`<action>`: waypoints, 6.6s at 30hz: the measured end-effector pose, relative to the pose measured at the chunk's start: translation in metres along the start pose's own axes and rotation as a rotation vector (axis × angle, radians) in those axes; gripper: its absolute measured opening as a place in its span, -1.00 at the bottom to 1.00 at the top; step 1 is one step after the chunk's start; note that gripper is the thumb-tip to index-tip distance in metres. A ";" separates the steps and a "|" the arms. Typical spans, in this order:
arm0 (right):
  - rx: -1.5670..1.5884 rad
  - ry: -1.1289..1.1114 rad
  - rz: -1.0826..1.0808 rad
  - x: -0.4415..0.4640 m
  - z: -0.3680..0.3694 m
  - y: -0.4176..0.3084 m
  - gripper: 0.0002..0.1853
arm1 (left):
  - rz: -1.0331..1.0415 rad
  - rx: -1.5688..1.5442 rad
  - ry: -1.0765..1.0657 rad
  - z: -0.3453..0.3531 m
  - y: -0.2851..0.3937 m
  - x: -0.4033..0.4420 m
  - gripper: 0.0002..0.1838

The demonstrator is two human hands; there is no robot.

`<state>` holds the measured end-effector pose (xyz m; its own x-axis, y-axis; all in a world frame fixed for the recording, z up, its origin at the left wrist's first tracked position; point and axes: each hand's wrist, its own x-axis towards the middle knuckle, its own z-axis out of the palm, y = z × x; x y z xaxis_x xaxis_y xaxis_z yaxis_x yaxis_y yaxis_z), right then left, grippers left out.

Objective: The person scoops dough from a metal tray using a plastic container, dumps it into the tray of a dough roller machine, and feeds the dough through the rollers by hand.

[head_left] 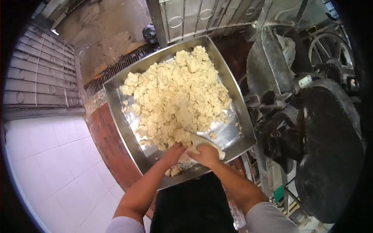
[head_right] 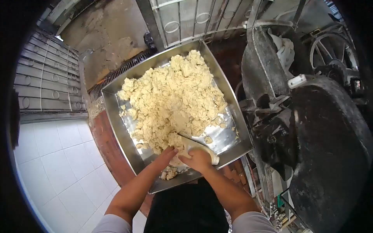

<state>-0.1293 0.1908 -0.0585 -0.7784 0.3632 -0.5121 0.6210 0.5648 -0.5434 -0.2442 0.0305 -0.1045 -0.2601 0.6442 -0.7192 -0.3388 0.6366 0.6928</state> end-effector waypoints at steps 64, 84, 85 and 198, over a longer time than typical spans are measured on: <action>1.125 0.509 -0.078 -0.398 -0.223 -0.156 -0.51 | 0.997 0.009 -0.170 0.031 0.401 -0.306 -0.15; 1.420 0.878 -0.270 -0.622 -0.345 0.012 -0.61 | 1.084 -0.168 0.088 0.170 0.579 -0.294 0.03; 1.433 0.896 -0.268 -0.625 -0.348 0.018 -0.60 | 1.072 -0.166 0.097 0.171 0.591 -0.285 0.04; 1.607 0.736 -0.494 -0.373 -0.620 0.044 -0.32 | 0.583 -0.552 -0.865 0.400 0.660 -0.183 -0.29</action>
<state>0.1320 0.5395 0.5210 -0.4981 0.8671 -0.0056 -0.5185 -0.3030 -0.7995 -0.0581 0.5023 0.5059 0.1223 0.9852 0.1200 -0.7719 0.0184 0.6355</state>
